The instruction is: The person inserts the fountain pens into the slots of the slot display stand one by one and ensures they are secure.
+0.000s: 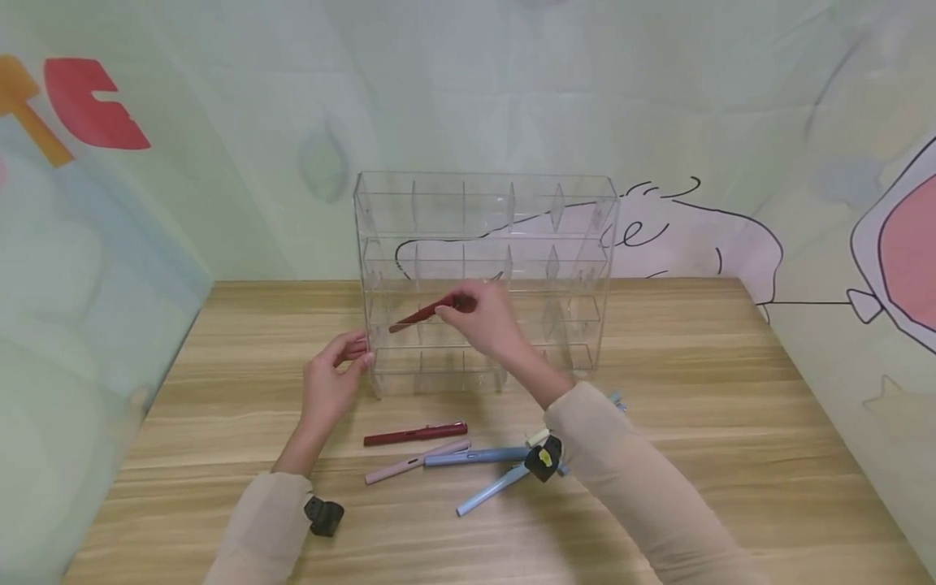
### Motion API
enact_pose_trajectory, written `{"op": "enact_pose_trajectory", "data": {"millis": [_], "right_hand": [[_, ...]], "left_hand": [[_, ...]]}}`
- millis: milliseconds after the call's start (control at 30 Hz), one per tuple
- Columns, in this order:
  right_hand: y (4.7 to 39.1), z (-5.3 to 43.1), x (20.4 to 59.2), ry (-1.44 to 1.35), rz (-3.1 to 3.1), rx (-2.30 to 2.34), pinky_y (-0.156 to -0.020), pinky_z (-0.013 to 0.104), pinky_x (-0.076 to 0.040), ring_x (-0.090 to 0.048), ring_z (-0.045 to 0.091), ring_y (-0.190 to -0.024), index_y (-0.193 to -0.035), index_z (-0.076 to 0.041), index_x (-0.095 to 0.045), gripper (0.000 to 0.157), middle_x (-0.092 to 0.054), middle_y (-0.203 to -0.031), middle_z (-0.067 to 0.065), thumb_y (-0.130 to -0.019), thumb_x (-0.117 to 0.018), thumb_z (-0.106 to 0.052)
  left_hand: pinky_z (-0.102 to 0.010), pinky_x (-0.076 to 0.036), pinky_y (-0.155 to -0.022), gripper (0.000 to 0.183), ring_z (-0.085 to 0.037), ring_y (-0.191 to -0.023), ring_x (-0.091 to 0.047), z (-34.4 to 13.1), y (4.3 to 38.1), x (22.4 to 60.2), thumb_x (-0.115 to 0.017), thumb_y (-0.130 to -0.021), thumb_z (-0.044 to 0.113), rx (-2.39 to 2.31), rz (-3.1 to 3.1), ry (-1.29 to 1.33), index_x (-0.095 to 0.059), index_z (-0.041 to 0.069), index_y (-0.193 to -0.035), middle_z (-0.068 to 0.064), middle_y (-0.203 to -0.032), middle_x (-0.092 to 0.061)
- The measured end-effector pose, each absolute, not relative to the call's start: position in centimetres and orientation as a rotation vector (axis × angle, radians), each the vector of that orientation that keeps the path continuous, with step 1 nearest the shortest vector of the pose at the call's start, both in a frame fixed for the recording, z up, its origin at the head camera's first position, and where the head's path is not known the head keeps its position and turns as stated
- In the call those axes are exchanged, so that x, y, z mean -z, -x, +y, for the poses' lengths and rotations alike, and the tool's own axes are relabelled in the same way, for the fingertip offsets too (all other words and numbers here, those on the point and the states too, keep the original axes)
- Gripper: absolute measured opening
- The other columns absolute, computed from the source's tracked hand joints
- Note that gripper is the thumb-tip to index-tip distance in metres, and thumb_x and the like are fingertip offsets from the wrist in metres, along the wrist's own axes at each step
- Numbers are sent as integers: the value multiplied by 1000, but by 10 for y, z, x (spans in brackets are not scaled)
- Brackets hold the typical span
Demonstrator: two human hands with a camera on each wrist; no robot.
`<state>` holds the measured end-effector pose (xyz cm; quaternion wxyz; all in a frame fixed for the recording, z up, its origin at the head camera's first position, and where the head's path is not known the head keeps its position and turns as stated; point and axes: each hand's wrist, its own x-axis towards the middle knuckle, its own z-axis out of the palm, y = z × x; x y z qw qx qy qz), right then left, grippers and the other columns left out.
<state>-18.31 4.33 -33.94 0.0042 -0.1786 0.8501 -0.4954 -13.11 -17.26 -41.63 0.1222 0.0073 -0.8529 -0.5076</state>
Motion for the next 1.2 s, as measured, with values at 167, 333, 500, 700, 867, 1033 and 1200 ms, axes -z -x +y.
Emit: {"op": "enact_pose_trajectory", "data": {"millis": [167, 333, 500, 700, 867, 1033, 1200], "right_hand": [[182, 38, 344, 534, 2683, 1511, -58, 19, -47, -55, 15, -71, -89, -2, -65, 11, -62, -81, 6, -84, -66, -12], [180, 35, 345, 504, 2675, 1496, -51, 19, -45, -53, 14, -64, -95, -4, -65, 14, -62, -78, 5, -85, -66, -13], [179, 35, 346, 563, 2635, 1501, -51, 20, -48, -56, 14, -63, -104, -3, -65, 21, -64, -82, 7, -83, -66, -8], [180, 37, 350, 609, 2591, 1489, -59, 20, -51, -58, 15, -71, -111, -3, -63, 28, -64, -86, 8, -83, -66, -5], [180, 40, 351, 564, 2586, 1490, -57, 21, -49, -56, 15, -70, -115, -5, -61, 33, -62, -81, 4, -83, -68, -14], [179, 44, 350, 510, 2606, 1531, -51, 22, -45, -53, 15, -65, -105, -4, -63, 28, -60, -75, 3, -85, -66, -25], [179, 47, 348, 494, 2642, 1562, -48, 23, -44, -52, 16, -60, -93, -3, -63, 22, -59, -70, 5, -88, -62, -25]], "left_hand": [[-39, -52, -83, 32, -29, -95, -60, -173, 131, 416, -62, -84, -2, 1481, -2485, -23, -57, -2, -115, -19, -104, -63], [-38, -52, -81, 31, -30, -93, -61, -172, 131, 416, -62, -83, -4, 1473, -2469, -10, -58, -2, -114, -20, -102, -64], [-39, -52, -80, 31, -29, -92, -61, -172, 131, 416, -62, -83, -4, 1461, -2460, 2, -58, -3, -113, -20, -101, -64], [-39, -53, -80, 31, -29, -92, -61, -172, 130, 416, -62, -83, -4, 1471, -2462, -4, -58, -3, -114, -20, -102, -64], [-37, -52, -80, 31, -30, -93, -61, -172, 130, 415, -62, -83, -4, 1485, -2468, -18, -58, -3, -114, -21, -103, -63], [-38, -52, -81, 31, -30, -94, -61, -171, 130, 416, -62, -84, -3, 1476, -2481, -31, -58, -2, -114, -20, -103, -63], [-38, -52, -81, 31, -30, -93, -61, -171, 131, 416, -62, -83, -4, 1475, -2469, -24, -58, -3, -114, -20, -102, -64]]}}
